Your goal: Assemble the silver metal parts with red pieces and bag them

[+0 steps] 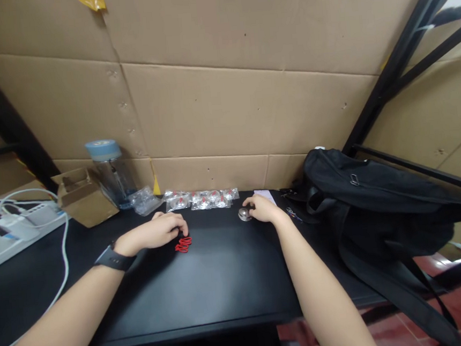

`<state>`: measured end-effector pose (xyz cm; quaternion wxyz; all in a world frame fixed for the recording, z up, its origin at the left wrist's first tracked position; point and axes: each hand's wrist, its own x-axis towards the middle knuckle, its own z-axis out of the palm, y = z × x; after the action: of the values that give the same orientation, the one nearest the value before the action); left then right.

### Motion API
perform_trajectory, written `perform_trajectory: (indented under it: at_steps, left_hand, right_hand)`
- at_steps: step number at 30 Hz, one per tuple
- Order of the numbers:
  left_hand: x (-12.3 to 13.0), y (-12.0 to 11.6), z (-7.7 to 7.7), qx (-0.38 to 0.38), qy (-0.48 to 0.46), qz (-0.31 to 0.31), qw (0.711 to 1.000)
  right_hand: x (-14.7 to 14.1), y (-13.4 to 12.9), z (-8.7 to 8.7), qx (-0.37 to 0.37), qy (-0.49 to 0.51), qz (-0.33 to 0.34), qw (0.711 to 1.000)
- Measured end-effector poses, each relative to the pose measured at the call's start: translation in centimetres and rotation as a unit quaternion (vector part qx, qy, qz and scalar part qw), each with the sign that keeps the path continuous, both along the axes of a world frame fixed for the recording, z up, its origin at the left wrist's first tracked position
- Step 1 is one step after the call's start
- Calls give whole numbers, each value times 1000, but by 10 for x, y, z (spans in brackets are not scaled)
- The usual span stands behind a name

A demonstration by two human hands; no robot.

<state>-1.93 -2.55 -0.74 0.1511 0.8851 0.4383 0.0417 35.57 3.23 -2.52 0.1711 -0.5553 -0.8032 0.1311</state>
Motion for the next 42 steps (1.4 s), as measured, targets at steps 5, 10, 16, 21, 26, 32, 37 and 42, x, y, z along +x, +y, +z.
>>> perform_trajectory:
  at_steps: [5,10,16,21,26,32,37,42]
  left_hand:
    - [1,3,-4,18,-6,-17,1000]
    - [3,7,-11,51,-27,-21,998]
    - [12,12,-32,143,-53,24,988]
    - [19,21,-51,194,-51,68,977]
    - [20,31,-60,179,-64,60,980]
    - [17,34,-61,152,-69,53,984]
    - [17,31,-50,187,-66,50,979]
    - [20,24,-46,241,-76,64,965]
  right_hand:
    - [-4,-1,0,-25,5,63,998]
    - [-4,-2,1,-46,0,57,997]
    - [-4,3,-6,-34,-6,60,998]
    - [-7,-1,-5,-24,-36,43,998]
    - [-6,-5,-1,-31,-44,14,998]
    - [-6,-5,0,-32,-53,-7,998]
    - [-6,-4,0,-41,-45,-17,998]
    - [-7,-5,1,-56,-44,-14,997]
